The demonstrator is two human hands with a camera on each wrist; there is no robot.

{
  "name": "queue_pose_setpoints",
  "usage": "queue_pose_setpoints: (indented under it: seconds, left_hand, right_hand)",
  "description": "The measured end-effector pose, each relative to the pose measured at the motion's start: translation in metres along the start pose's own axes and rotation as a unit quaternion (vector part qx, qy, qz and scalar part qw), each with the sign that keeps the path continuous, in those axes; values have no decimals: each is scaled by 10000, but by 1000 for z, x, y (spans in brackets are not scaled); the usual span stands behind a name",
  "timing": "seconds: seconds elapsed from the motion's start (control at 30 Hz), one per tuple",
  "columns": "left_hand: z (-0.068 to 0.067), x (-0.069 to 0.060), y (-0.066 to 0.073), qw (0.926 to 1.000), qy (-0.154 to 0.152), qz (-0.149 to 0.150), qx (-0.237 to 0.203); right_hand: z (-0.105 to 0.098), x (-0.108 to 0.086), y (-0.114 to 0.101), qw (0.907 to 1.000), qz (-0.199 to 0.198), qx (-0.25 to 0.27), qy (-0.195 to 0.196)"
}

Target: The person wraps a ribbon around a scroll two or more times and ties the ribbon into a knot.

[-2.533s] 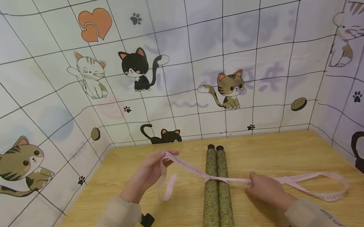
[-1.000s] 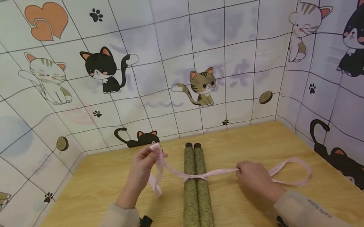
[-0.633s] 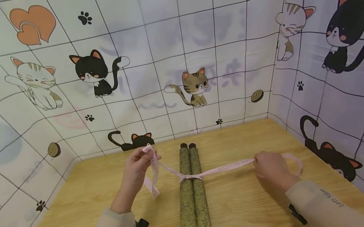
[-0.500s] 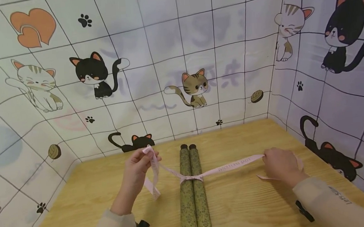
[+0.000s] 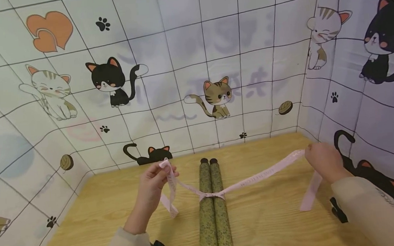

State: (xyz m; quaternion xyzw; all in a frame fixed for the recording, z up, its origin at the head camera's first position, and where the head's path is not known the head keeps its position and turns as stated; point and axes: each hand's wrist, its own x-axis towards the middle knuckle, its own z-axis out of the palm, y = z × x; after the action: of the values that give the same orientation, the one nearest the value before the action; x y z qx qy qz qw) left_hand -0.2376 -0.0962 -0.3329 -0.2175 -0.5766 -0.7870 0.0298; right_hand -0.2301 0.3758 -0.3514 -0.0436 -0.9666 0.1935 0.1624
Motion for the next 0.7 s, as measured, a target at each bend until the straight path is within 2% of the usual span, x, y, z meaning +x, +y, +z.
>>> queue_pose_setpoints:
  seconds: [0.13, 0.2, 0.27, 0.37, 0.53, 0.7]
  left_hand:
    - [0, 0, 1, 10000, -22, 42, 3]
    - [1, 0, 1, 10000, -18, 25, 15]
    - [2, 0, 0, 10000, 5, -23, 21]
    - [3, 0, -1, 9999, 45, -102, 83]
    - [3, -1, -2, 9998, 10, -162, 123]
    - [2, -2, -3, 9998, -7, -136, 153]
  right_hand:
    - [-3, 21, -26, 9982, -101, 314, 492]
    - [-4, 30, -43, 9966, -227, 541, 570]
    - [-4, 39, -62, 9946, -369, 848, 466]
    - [-2, 50, -92, 9904, -802, 1089, 273]
    - [6, 65, -148, 9812, -1558, 1128, -148]
    - [13, 74, -200, 9658, -2208, 1294, -418]
